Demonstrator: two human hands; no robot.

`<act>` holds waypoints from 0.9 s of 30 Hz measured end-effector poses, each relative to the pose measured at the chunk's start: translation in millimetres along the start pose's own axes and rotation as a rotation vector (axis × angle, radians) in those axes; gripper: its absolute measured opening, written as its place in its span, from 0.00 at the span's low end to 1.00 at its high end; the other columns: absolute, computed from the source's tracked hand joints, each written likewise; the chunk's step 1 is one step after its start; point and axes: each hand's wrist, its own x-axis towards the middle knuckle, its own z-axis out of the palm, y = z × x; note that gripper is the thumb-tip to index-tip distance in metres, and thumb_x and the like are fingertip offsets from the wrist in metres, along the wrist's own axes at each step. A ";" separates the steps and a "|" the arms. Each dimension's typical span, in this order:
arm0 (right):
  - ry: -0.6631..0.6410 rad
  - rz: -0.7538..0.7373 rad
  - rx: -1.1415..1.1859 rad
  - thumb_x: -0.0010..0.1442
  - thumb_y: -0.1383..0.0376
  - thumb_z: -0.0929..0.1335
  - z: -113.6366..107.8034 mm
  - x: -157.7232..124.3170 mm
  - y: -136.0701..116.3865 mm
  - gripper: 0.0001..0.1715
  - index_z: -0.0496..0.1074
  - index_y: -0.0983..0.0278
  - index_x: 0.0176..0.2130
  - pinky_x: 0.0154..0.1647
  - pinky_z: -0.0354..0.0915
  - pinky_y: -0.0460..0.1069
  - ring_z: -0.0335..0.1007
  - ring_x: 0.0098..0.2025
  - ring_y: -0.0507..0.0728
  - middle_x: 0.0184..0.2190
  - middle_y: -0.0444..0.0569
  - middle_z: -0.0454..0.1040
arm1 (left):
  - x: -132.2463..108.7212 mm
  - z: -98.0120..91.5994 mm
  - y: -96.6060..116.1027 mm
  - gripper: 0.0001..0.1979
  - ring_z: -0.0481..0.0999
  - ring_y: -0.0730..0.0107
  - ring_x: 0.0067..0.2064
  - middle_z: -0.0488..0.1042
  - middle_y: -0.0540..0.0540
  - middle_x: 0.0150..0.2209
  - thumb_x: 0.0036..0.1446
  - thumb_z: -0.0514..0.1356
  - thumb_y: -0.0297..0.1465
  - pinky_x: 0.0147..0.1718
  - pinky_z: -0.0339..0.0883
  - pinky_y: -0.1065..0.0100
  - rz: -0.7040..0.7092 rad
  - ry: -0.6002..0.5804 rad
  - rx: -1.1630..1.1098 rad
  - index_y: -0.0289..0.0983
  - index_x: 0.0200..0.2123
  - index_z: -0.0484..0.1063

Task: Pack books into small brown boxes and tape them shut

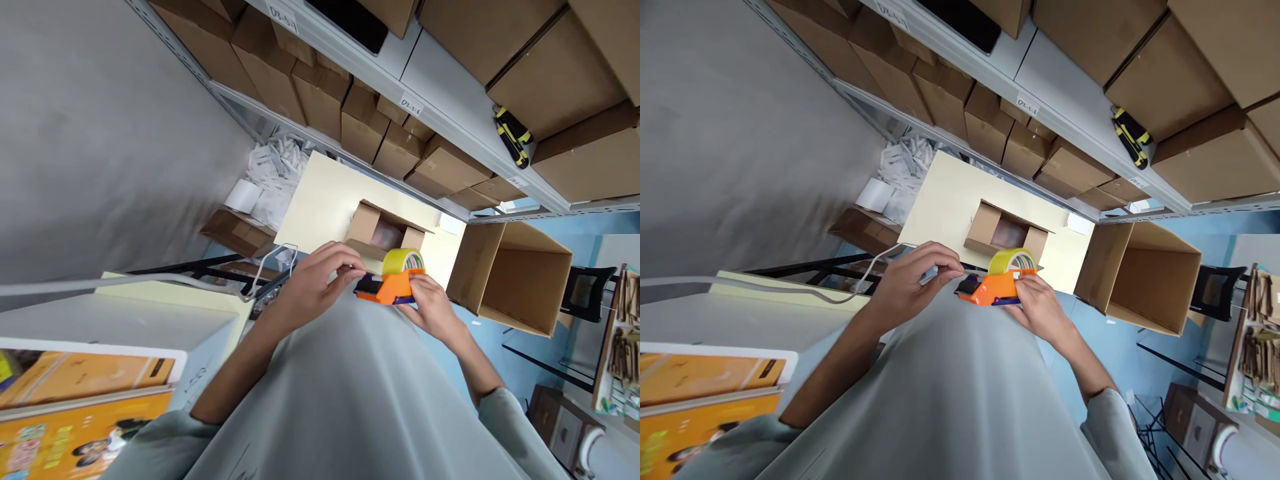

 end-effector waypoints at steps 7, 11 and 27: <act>-0.252 0.218 -0.038 0.76 0.45 0.67 -43.7 -16.5 30.0 0.22 0.71 0.57 0.38 0.31 0.67 0.55 0.75 0.31 0.63 0.29 0.49 0.76 | -13.8 10.9 -59.5 0.18 0.80 0.64 0.38 0.80 0.46 0.37 0.63 0.71 0.49 0.43 0.80 0.63 -0.462 0.144 -0.407 0.40 0.36 0.79; -0.448 0.299 0.003 0.74 0.42 0.68 -79.1 13.9 77.1 0.25 0.76 0.58 0.38 0.31 0.64 0.54 0.73 0.27 0.60 0.30 0.49 0.78 | -7.3 59.9 -98.8 0.26 0.80 0.64 0.40 0.78 0.47 0.35 0.52 0.76 0.53 0.53 0.80 0.55 -0.685 0.124 -0.787 0.38 0.37 0.78; -0.977 0.667 0.671 0.52 0.38 0.81 -45.3 127.4 166.5 0.35 0.80 0.67 0.36 0.35 0.74 0.48 0.78 0.31 0.54 0.30 0.49 0.83 | 28.8 92.5 -172.0 0.26 0.81 0.65 0.43 0.78 0.48 0.35 0.48 0.80 0.48 0.55 0.76 0.55 -0.772 0.302 -1.074 0.37 0.36 0.74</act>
